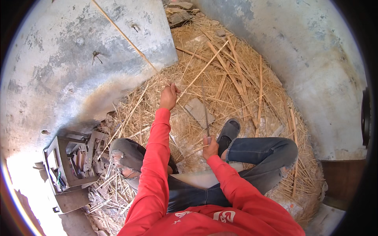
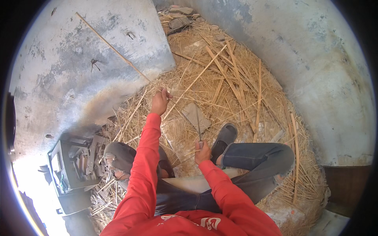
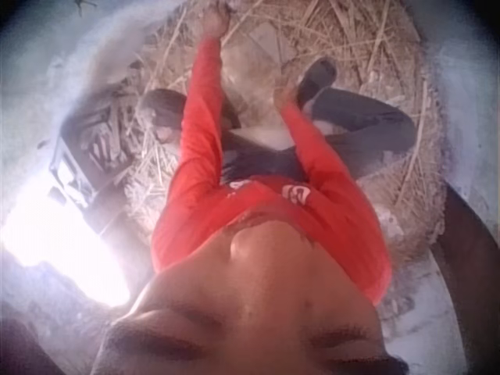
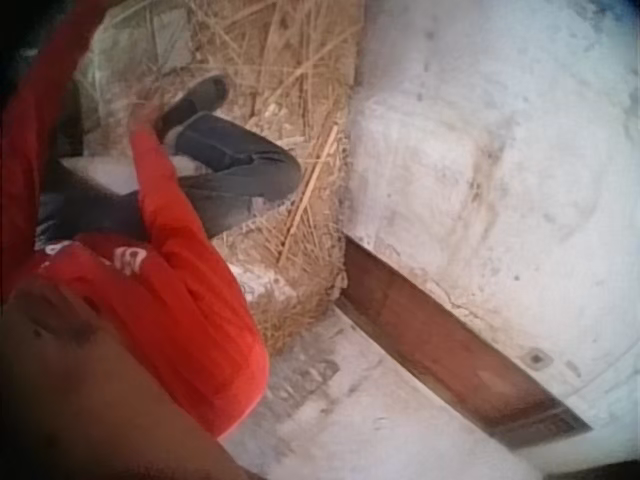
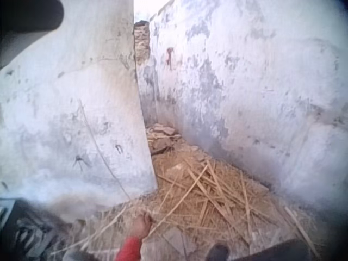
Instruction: The person is shaving a thin wooden strip with a green-handled tool, peeling off long thin shavings.
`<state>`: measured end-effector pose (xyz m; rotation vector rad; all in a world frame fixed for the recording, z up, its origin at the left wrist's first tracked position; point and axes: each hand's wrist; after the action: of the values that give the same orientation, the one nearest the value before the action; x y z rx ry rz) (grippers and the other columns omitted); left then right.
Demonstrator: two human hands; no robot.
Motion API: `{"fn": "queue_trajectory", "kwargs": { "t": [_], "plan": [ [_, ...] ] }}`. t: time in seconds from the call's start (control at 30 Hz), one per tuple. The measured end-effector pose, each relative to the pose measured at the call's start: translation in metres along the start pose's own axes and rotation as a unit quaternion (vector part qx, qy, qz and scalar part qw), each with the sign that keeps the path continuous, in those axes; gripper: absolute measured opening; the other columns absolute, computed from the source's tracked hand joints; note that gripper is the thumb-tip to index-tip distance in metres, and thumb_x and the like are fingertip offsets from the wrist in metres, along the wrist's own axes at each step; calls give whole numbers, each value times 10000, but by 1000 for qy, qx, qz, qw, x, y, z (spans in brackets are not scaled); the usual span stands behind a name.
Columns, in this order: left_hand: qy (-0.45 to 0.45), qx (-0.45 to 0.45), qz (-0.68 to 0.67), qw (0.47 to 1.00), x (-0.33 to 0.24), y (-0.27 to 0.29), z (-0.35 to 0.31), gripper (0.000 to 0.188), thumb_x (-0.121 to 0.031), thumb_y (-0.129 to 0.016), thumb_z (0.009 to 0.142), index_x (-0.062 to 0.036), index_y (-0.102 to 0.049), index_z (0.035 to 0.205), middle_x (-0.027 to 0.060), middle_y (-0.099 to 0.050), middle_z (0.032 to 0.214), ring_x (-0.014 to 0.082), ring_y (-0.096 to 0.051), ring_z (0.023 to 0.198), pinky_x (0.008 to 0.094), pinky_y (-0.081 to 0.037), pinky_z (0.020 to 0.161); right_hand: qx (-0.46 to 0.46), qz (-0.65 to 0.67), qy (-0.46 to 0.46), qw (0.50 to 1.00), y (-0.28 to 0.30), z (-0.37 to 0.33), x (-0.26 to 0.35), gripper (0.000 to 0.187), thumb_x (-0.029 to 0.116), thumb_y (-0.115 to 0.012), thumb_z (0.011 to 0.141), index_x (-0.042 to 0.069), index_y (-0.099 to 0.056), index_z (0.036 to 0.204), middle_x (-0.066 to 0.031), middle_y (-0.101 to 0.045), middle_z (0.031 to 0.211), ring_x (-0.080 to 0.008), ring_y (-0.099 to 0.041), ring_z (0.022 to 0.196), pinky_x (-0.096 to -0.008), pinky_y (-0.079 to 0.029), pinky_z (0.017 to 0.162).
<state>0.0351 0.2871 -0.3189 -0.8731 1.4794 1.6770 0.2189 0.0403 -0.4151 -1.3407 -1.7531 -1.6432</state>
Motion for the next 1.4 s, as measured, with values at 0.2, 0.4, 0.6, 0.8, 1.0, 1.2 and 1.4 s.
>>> {"fn": "queue_trajectory", "kwargs": {
  "t": [0.2,0.4,0.6,0.8,1.0,1.2,1.4],
  "plan": [
    [-47,18,25,998,-7,-1,11,358,-300,-408,1086,-7,-573,963,132,-714,769,275,-690,694,401,-531,668,44,-63,6,997,-15,14,-31,502,468,-568,987,-34,-589,973,-321,-646,937,-519,-619,925,-560,-474,787],
    [-37,39,28,998,2,-1,0,343,-289,-401,1092,-6,-550,967,120,-701,777,241,-701,715,369,-538,663,41,-41,3,998,-2,-2,1,496,495,-548,980,7,-628,1005,-309,-658,941,-492,-631,940,-553,-482,807],
    [-40,45,-5,998,3,0,7,355,-309,-396,1097,-7,-534,971,103,-655,756,222,-712,777,349,-542,675,62,-41,-27,997,-13,17,-30,528,491,-552,991,-25,-657,953,-293,-669,909,-493,-636,935,-526,-493,789],
    [9,48,-70,996,27,7,-9,341,-316,-417,1096,2,-529,1051,97,-644,793,213,-717,855,347,-573,724,76,-28,-17,997,-1,-4,5,499,486,-548,988,2,-669,994,-309,-665,958,-490,-644,917,-531,-497,774],
    [-12,82,-38,996,15,8,-1,317,-288,-475,1079,17,-564,1068,115,-687,908,209,-712,932,339,-594,761,90,-39,-69,993,-12,11,-33,571,538,-573,965,-23,-679,985,-281,-684,909,-476,-662,902,-512,-503,780],
    [9,38,-141,989,17,3,-13,322,-245,-524,1055,1,-673,910,76,-707,783,160,-647,696,320,-517,645,-27,76,26,996,19,2,42,490,454,-584,983,-27,-670,1015,-280,-674,890,-468,-661,877,-501,-501,754],
    [19,85,-161,983,6,-2,-7,328,-252,-530,1057,2,-673,907,67,-705,800,134,-645,727,296,-523,664,32,-10,36,999,13,9,1,448,422,-586,992,-19,-637,1047,-254,-655,815,-470,-644,833,-515,-492,743]
  ]
}}
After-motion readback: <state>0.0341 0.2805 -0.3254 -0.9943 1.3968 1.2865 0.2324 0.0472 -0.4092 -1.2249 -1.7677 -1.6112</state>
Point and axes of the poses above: each hand's wrist, its own z-axis towards the middle knuckle, its own y-axis out of the back of the hand, x = y × z
